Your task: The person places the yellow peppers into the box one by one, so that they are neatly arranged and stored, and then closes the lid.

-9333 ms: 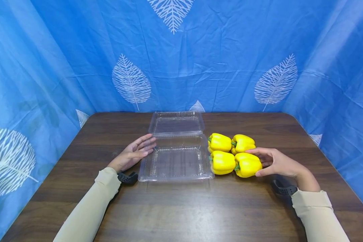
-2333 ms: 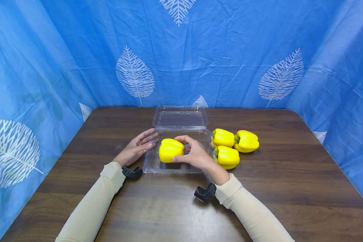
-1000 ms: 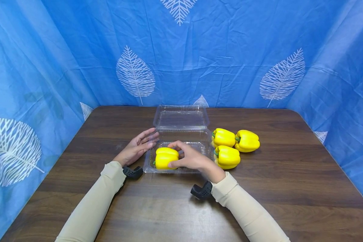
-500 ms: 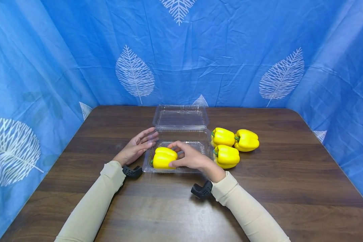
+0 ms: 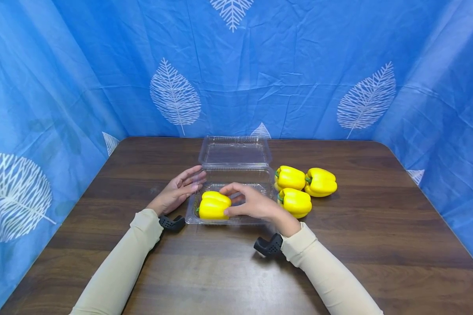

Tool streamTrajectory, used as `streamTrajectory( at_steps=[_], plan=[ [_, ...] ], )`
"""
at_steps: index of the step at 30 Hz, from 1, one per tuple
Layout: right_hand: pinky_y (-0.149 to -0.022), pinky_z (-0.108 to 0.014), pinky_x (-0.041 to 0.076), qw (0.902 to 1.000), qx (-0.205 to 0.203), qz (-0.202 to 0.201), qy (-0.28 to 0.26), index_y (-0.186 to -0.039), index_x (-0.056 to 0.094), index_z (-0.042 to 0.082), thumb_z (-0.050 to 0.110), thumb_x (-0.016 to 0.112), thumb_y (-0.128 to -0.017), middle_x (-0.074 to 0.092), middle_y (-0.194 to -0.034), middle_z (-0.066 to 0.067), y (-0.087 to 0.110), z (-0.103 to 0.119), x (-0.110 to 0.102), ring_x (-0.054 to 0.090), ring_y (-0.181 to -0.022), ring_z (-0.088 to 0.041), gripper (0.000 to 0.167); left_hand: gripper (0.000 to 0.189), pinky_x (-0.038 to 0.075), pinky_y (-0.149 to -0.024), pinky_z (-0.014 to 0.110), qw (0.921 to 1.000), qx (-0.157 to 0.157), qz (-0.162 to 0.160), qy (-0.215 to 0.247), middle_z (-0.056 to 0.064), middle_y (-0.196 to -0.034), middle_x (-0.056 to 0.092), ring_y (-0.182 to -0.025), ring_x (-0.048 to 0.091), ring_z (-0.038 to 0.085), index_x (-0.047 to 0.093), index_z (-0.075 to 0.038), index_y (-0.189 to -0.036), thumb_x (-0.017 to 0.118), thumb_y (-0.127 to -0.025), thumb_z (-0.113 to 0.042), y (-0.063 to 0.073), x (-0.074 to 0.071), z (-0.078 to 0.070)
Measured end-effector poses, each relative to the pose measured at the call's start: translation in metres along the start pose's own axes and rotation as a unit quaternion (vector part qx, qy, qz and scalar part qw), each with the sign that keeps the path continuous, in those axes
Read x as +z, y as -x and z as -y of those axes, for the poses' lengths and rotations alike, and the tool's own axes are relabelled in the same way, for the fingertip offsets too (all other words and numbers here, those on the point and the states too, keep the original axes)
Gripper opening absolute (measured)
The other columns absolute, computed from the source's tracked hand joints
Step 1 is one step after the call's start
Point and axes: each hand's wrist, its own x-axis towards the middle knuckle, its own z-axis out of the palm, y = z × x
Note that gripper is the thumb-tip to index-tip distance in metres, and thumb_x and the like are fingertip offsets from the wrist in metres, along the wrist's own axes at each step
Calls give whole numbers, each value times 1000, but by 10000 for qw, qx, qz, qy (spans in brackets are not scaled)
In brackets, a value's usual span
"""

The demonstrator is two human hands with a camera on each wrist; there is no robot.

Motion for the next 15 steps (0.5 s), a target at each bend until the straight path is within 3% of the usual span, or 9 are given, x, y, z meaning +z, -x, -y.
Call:
streamTrajectory(
  at_steps=[15],
  plan=[
    [-109,-44,57,9984,-459,-49,-329,-148,53,-11,3,75,-99,55,-151,-32,21,1,-18,57,-136,-52,55,69,40,-124,35,10000,3,10,64,20,-174,33,-160,33,38,27,-6,-171,56,-108,-1,0,1,-1]
  ],
)
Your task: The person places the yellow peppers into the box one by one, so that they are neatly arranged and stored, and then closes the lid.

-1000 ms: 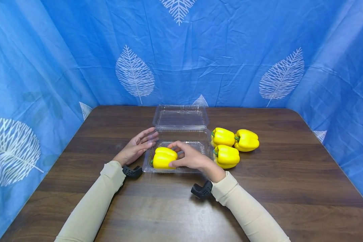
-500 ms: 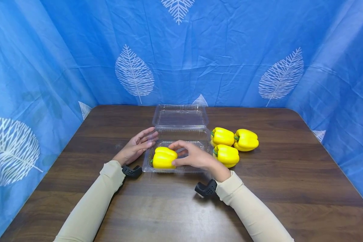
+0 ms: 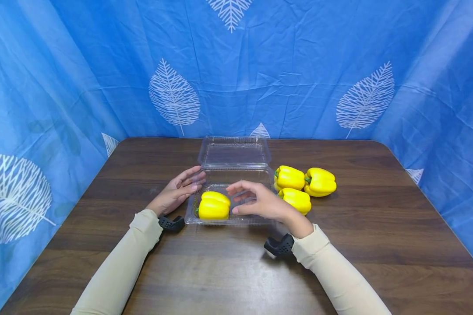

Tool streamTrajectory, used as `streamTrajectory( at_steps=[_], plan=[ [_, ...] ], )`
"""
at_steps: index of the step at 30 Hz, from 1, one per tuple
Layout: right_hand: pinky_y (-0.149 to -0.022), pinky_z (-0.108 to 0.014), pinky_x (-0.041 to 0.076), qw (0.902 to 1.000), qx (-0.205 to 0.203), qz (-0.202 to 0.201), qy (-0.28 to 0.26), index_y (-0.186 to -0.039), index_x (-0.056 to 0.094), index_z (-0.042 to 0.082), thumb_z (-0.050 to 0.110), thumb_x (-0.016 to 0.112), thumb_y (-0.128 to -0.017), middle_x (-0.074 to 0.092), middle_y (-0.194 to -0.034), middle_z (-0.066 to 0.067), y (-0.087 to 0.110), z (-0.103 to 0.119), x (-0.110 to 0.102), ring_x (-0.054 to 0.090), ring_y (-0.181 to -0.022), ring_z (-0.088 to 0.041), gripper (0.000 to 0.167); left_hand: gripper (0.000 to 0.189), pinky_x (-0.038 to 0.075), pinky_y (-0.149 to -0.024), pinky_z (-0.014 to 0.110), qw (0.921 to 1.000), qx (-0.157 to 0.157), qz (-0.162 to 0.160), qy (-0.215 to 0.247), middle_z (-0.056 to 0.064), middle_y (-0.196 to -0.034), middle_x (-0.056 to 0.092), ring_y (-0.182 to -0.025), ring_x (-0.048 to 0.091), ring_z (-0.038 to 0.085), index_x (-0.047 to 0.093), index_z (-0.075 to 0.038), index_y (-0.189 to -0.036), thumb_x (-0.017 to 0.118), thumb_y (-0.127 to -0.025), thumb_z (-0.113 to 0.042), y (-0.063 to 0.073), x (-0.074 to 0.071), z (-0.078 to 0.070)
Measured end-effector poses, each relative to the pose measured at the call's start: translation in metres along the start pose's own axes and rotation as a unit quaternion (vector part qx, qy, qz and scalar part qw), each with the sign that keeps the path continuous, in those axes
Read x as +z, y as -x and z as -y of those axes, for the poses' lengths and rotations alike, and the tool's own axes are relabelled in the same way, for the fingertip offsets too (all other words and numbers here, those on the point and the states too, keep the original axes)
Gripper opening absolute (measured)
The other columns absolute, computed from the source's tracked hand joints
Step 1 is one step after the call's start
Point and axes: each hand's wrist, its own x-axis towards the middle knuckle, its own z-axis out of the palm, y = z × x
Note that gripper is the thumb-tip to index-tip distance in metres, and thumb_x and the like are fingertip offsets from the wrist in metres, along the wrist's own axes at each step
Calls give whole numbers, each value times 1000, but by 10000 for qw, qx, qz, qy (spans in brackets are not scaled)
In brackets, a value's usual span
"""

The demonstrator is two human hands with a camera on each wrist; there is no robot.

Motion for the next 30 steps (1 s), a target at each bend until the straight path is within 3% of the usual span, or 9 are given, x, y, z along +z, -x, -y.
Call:
streamTrajectory(
  at_steps=[7,13,19,25,30],
  plan=[
    [-107,-36,58,9996,-215,-200,-16,-145,55,-12,2,77,-98,56,-148,-35,11,-1,-5,61,-133,-47,53,69,39,-125,36,10000,-51,-10,43,19,-174,33,-161,33,37,27,-7,-171,57,-109,-2,0,0,0],
    [-105,-31,58,9977,-440,-502,106,-140,59,-11,0,76,-98,60,-141,-37,18,-2,-9,62,-128,-52,47,69,37,-126,39,9999,-101,-58,2,18,-174,34,-160,34,36,27,-8,-171,57,-109,-4,0,1,-1],
    [-106,-36,59,9950,-577,-776,269,-137,63,-7,-4,76,-95,63,-138,-34,24,-2,-15,65,-125,-47,44,69,37,-125,37,9999,-99,-52,15,18,-174,34,-160,33,36,27,-8,-171,57,-109,-4,1,2,-2],
    [-105,-30,58,9922,-655,-950,474,-136,64,-7,-4,76,-95,65,-135,-34,30,-4,-21,66,-124,-45,42,69,35,-127,39,9999,-97,-53,10,19,-174,34,-161,33,36,27,-7,-171,57,-109,-4,2,2,-3],
    [-105,-30,58,9899,-736,-1044,614,-134,65,-7,-5,75,-96,66,-134,-33,36,-7,-26,70,-122,-36,40,69,34,-127,39,9999,-92,-45,10,19,-174,33,-160,33,36,26,-7,-171,57,-109,-4,1,3,-2]
  ],
)
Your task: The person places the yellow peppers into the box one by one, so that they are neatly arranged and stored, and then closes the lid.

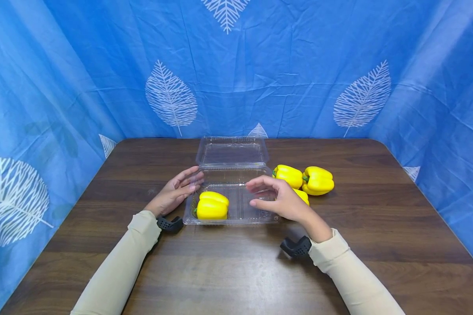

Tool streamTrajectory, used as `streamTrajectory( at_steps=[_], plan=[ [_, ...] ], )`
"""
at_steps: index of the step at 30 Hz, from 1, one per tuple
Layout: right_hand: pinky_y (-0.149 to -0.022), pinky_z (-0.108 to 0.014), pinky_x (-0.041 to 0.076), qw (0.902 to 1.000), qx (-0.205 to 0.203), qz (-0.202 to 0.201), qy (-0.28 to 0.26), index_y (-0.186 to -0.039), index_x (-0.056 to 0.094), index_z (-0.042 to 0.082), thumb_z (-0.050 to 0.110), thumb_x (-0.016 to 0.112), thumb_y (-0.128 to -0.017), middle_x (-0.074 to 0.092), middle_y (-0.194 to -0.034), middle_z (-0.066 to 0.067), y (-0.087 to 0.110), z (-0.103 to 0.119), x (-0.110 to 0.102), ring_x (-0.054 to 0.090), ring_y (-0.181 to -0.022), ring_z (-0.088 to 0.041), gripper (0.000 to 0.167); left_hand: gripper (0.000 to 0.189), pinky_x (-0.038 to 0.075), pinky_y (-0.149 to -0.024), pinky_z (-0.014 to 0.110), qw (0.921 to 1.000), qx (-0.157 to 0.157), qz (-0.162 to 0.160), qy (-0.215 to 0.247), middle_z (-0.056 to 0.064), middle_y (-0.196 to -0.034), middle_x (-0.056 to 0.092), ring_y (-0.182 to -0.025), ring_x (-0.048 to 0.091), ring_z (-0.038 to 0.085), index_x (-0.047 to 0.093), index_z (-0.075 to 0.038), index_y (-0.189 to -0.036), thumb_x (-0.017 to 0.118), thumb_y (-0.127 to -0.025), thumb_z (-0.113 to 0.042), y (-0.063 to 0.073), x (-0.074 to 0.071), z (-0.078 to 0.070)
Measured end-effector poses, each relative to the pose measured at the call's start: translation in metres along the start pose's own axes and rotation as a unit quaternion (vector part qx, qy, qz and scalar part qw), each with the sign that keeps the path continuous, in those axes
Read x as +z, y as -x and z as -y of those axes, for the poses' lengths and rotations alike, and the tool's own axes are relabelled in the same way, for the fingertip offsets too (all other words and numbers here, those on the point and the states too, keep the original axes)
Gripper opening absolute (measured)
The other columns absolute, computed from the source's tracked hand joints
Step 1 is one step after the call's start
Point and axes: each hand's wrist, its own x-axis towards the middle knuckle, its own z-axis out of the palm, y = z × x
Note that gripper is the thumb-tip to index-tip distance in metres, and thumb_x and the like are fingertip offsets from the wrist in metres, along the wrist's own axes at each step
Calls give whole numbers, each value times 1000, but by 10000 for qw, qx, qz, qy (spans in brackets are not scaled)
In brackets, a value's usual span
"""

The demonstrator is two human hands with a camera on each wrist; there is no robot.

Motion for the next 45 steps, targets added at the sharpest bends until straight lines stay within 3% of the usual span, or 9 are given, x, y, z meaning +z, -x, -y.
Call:
streamTrajectory(
  at_steps=[7,13,16,21,28,31,37,45],
  plan=[
    [-104,-26,58,9995,-212,-211,123,-131,66,-9,-8,76,-95,74,-127,-3,7,-3,-8,70,-117,-10,38,69,40,-123,32,9999,72,29,82,20,-174,32,-161,32,38,26,-6,-171,56,-109,-2,0,-1,2],
    [-106,-22,54,9983,-172,-374,417,-131,67,-9,-6,77,-95,69,-129,-30,12,-3,-12,71,-119,-15,37,69,41,-123,32,10000,39,-32,63,20,-174,33,-161,33,37,27,-7,-171,57,-109,-2,1,-1,2],
    [-106,-18,52,9979,-138,-434,472,-130,67,-9,-7,77,-95,68,-129,-32,14,-3,-15,70,-119,-12,37,70,41,-123,32,10000,51,-27,56,20,-174,33,-161,33,37,27,-6,-171,58,-109,-3,1,-2,2],
    [-106,-18,53,9972,-288,-555,399,-129,67,-11,-11,77,-93,70,-127,-25,16,-5,-20,69,-119,-8,37,69,43,-121,30,10000,75,-13,45,20,-174,33,-160,33,38,27,-6,-171,57,-109,-2,1,-2,2],
    [-102,-19,55,9963,-328,-698,377,-127,66,-13,-15,75,-91,73,-123,7,17,-4,-31,69,-116,-8,37,69,39,-124,34,10000,77,15,29,20,-174,33,-161,32,37,27,-6,-171,57,-109,-2,1,-3,3],
    [-101,-20,57,9962,-368,-712,327,-127,64,-14,-16,73,-92,72,-122,10,18,-2,-37,70,-115,-11,36,70,39,-125,34,9999,97,24,44,20,-174,33,-161,32,38,26,-6,-171,57,-109,-3,1,-4,3],
    [-99,-21,58,9969,-218,-750,71,-129,62,-15,-16,70,-94,73,-125,-7,23,2,-47,71,-114,-13,36,70,38,-125,35,9999,98,20,45,21,-174,32,-161,32,38,26,-6,-171,57,-108,-2,1,-3,2],
    [-97,-18,58,9962,63,-814,317,-132,64,-9,-12,70,-96,73,-127,5,30,6,-61,71,-114,-13,36,71,38,-125,35,9999,115,44,76,21,-174,32,-161,32,38,26,-6,-171,59,-108,-3,-1,-3,4]
  ],
)
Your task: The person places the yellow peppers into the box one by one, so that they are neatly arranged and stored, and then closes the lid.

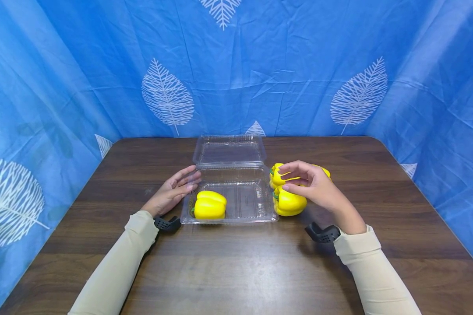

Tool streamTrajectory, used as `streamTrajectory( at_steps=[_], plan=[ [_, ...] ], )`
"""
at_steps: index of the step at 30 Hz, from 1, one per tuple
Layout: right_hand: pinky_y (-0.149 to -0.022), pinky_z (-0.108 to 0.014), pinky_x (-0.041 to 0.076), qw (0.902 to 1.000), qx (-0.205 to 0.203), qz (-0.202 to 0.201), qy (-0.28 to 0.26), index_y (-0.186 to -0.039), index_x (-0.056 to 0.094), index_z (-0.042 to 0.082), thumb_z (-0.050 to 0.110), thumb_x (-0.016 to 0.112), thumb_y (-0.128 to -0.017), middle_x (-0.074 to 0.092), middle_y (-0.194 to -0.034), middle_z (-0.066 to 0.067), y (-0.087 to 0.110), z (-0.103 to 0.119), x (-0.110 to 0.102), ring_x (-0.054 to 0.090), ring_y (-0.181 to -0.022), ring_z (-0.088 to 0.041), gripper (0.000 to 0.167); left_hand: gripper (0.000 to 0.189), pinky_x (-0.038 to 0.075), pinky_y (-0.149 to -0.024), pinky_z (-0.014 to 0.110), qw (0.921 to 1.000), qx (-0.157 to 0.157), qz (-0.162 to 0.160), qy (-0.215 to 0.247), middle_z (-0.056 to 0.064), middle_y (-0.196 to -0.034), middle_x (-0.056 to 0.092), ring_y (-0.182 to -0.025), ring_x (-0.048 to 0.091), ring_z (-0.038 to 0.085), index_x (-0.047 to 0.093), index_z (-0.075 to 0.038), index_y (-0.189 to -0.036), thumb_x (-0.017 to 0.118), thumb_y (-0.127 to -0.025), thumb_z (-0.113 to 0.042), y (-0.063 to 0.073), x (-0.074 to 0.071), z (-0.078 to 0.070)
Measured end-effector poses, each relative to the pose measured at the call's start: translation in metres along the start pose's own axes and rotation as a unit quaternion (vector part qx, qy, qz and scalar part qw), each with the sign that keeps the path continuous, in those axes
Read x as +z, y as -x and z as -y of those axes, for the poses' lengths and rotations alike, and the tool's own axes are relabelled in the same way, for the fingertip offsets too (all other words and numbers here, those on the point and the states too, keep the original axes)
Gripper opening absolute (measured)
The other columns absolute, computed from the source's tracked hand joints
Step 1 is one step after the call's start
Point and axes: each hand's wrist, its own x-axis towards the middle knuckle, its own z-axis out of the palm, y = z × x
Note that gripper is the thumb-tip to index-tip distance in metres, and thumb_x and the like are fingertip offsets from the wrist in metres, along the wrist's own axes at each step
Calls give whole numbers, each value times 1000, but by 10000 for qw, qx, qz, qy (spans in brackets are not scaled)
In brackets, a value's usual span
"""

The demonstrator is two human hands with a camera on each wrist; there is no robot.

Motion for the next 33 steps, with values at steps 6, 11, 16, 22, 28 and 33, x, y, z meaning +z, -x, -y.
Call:
streamTrajectory(
  at_steps=[6,11,16,22,28,33],
  plan=[
    [-92,-21,61,9998,194,-62,-75,-133,66,-2,-10,70,-97,73,-128,2,3,0,-11,71,-113,-13,37,70,37,-125,35,10000,-40,-30,-17,21,-174,33,-161,32,38,26,-6,-171,58,-109,-3,0,0,0],
    [-93,-21,61,9993,328,-179,-58,-134,67,0,-8,71,-99,73,-132,3,5,-1,-19,71,-115,-15,36,69,37,-125,36,10000,-59,-59,-35,21,-174,33,-161,33,38,27,-6,-171,56,-109,-1,1,1,-1],
    [-94,-19,59,9990,306,-292,160,-134,66,0,-5,70,-100,72,-131,9,7,-4,-26,69,-115,-14,35,69,38,-125,36,10000,-34,-58,-59,21,-173,34,-160,33,38,27,-6,-171,56,-109,-1,1,2,-1],
    [-93,-17,59,9992,148,-371,89,-133,67,1,-11,68,-99,72,-130,10,8,-8,-33,69,-116,-10,37,70,35,-127,38,9999,-44,-44,-79,22,-173,33,-160,33,38,26,-5,-171,57,-109,-3,0,2,0],
    [-94,-15,57,9982,196,-534,-203,-133,70,8,-13,67,-98,73,-130,8,8,-15,-35,68,-118,-6,41,69,37,-125,37,9999,-87,-49,-93,21,-173,34,-161,33,38,26,-6,-171,56,-109,-2,2,3,-4],
    [-96,-12,55,9971,161,-740,-103,-133,68,4,-15,68,-96,72,-128,9,7,-20,-37,68,-118,-5,42,70,37,-126,36,9999,-71,-18,-86,21,-174,33,-161,32,38,26,-7,-171,56,-109,-3,2,3,-4]
  ],
)
